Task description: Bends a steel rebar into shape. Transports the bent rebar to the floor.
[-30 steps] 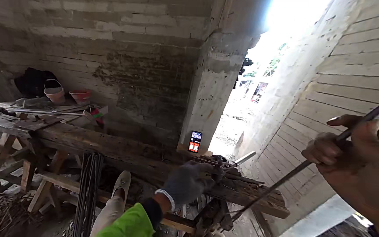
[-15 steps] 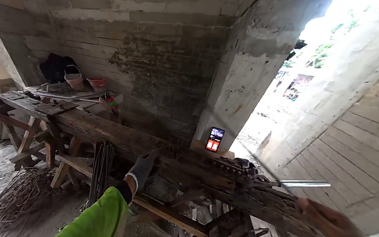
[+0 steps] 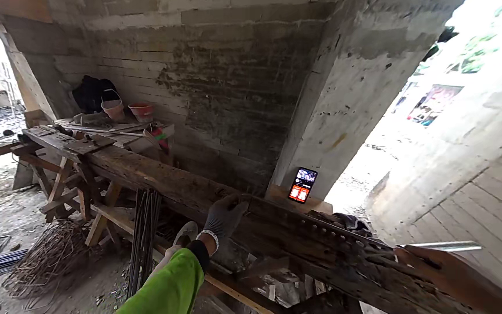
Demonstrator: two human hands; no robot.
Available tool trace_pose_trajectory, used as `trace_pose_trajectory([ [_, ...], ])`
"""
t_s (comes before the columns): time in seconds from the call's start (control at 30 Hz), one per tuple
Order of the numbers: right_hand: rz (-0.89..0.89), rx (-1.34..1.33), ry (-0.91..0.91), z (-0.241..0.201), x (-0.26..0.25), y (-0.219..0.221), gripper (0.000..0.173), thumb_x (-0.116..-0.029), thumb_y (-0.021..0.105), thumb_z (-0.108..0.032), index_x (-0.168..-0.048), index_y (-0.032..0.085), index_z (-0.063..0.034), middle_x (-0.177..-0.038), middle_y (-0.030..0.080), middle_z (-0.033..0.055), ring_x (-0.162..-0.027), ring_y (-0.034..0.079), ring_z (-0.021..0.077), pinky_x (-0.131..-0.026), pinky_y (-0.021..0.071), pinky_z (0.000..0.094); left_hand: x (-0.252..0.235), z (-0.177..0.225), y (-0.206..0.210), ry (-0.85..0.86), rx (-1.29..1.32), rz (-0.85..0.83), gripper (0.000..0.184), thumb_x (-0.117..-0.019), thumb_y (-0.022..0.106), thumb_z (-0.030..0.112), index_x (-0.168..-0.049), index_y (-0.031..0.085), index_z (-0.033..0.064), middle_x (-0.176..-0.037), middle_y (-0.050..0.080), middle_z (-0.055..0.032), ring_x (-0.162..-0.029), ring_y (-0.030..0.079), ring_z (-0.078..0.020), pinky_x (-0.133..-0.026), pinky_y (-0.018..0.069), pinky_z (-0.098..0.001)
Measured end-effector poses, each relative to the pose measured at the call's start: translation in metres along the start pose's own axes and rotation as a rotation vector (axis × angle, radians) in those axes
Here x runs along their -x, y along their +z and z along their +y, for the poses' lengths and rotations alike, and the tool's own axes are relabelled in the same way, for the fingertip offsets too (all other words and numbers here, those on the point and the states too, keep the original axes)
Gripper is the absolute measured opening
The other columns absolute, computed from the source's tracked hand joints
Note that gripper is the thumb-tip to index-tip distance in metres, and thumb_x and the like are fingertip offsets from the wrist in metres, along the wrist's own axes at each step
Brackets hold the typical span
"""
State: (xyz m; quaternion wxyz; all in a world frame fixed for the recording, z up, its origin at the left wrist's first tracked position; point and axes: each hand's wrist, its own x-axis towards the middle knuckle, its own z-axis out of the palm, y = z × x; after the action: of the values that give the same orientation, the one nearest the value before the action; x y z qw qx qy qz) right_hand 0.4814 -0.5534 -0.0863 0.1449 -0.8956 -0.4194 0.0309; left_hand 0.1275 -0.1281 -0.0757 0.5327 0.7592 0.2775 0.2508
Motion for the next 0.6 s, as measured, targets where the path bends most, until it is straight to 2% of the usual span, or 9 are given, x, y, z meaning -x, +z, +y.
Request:
trace_pose_trajectory([
  [0.07, -0.013, 0.038, 0.015, 0.013, -0.008, -0.001, 0.073, -0.0906, 0.033, -0.085, -0.093, 0.074, -0.0250, -0.076, 0.068, 0.0065, -0.069, 0.065, 0.0268, -0.064, 0.0510, 0.0603, -0.004, -0.002, 0.011, 0.036, -0.127, -0.006, 0.029, -0.0989, 0.066, 0.037, -0.123, 0.072, 0.0236, -0.101, 0.075, 0.0016, -0.087, 0.072, -0.0105, -0.083, 0.0610, -0.0384],
  [0.1, -0.018, 0.045, 0.019, 0.018, -0.011, 0.000, 0.074, -0.0892, 0.032, -0.087, -0.092, 0.074, -0.0259, -0.075, 0.067, 0.0058, -0.068, 0.065, 0.0261, -0.063, 0.0507, 0.0595, -0.005, -0.002, 0.016, 0.034, -0.180, -0.005, 0.032, -0.0994, 0.066, 0.035, -0.127, 0.071, 0.0218, -0.106, 0.075, -0.0002, -0.092, 0.072, -0.0113, -0.087, 0.0604, -0.0391],
  [0.2, -0.067, 0.061, 0.048, 0.013, -0.012, -0.003, 0.075, -0.0910, 0.029, -0.085, -0.097, 0.075, -0.0255, -0.078, 0.069, 0.0071, -0.072, 0.066, 0.0281, -0.066, 0.0514, 0.0600, -0.006, 0.003, 0.024, -0.009, -0.320, 0.028, 0.031, -0.0998, 0.063, 0.037, -0.125, 0.073, 0.0205, -0.112, 0.074, -0.0011, -0.102, 0.071, -0.0140, -0.094, 0.0574, -0.0422],
  [0.23, -0.076, 0.050, 0.046, 0.010, -0.012, -0.002, 0.073, -0.0934, 0.031, -0.081, -0.098, 0.075, -0.0231, -0.079, 0.068, 0.0083, -0.072, 0.066, 0.0288, -0.067, 0.0509, 0.0594, -0.006, 0.006, 0.025, -0.020, -0.366, 0.035, 0.031, -0.1003, 0.062, 0.037, -0.123, 0.074, 0.0201, -0.111, 0.074, -0.0017, -0.103, 0.070, -0.0159, -0.095, 0.0566, -0.0442],
  [0.3, -0.103, 0.036, 0.067, 0.000, -0.010, -0.002, 0.070, -0.0980, 0.036, -0.074, -0.103, 0.076, -0.0176, -0.087, 0.071, 0.0115, -0.081, 0.069, 0.0307, -0.075, 0.0532, 0.0605, -0.005, 0.013, 0.028, -0.027, -0.446, 0.053, 0.031, -0.1023, 0.058, 0.038, -0.120, 0.075, 0.0190, -0.109, 0.075, -0.0032, -0.102, 0.070, -0.0194, -0.093, 0.0558, -0.0472],
  [0.4, -0.124, -0.038, 0.092, -0.024, 0.000, 0.002, 0.052, -0.1052, 0.049, -0.053, -0.101, 0.074, -0.0075, -0.086, 0.069, 0.0139, -0.082, 0.067, 0.0297, -0.079, 0.0515, 0.0560, -0.006, 0.016, 0.034, -0.020, -0.530, 0.081, 0.029, -0.1020, 0.059, 0.035, -0.119, 0.076, 0.0185, -0.109, 0.075, -0.0040, -0.103, 0.070, -0.0216, -0.094, 0.0555, -0.0488],
  [0.43, -0.122, -0.043, 0.103, -0.025, 0.002, 0.007, 0.051, -0.1052, 0.049, -0.053, -0.101, 0.074, -0.0087, -0.087, 0.070, 0.0130, -0.083, 0.068, 0.0286, -0.080, 0.0523, 0.0554, -0.006, 0.018, 0.034, -0.025, -0.557, 0.083, 0.028, -0.1014, 0.059, 0.035, -0.117, 0.076, 0.0187, -0.108, 0.075, -0.0038, -0.103, 0.070, -0.0220, -0.093, 0.0557, -0.0496],
  [0.5, -0.107, -0.028, 0.126, -0.018, 0.005, 0.018, 0.056, -0.1034, 0.045, -0.061, -0.108, 0.077, -0.0151, -0.093, 0.073, 0.0112, -0.089, 0.070, 0.0283, -0.084, 0.0537, 0.0571, -0.008, 0.022, 0.033, -0.041, -0.618, 0.066, 0.027, -0.1003, 0.059, 0.036, -0.112, 0.077, 0.0199, -0.104, 0.075, -0.0034, -0.101, 0.071, -0.0223, -0.090, 0.0559, -0.0509],
  [0.6, -0.100, 0.009, 0.163, -0.025, 0.009, 0.014, 0.058, -0.1005, 0.045, -0.067, -0.107, 0.078, -0.0191, -0.093, 0.075, 0.0089, -0.090, 0.071, 0.0277, -0.084, 0.0544, 0.0573, -0.011, 0.026, 0.029, -0.026, -0.681, 0.036, 0.026, -0.0997, 0.059, 0.037, -0.107, 0.077, 0.0198, -0.100, 0.075, -0.0036, -0.097, 0.071, -0.0228, -0.087, 0.0567, -0.0514],
])
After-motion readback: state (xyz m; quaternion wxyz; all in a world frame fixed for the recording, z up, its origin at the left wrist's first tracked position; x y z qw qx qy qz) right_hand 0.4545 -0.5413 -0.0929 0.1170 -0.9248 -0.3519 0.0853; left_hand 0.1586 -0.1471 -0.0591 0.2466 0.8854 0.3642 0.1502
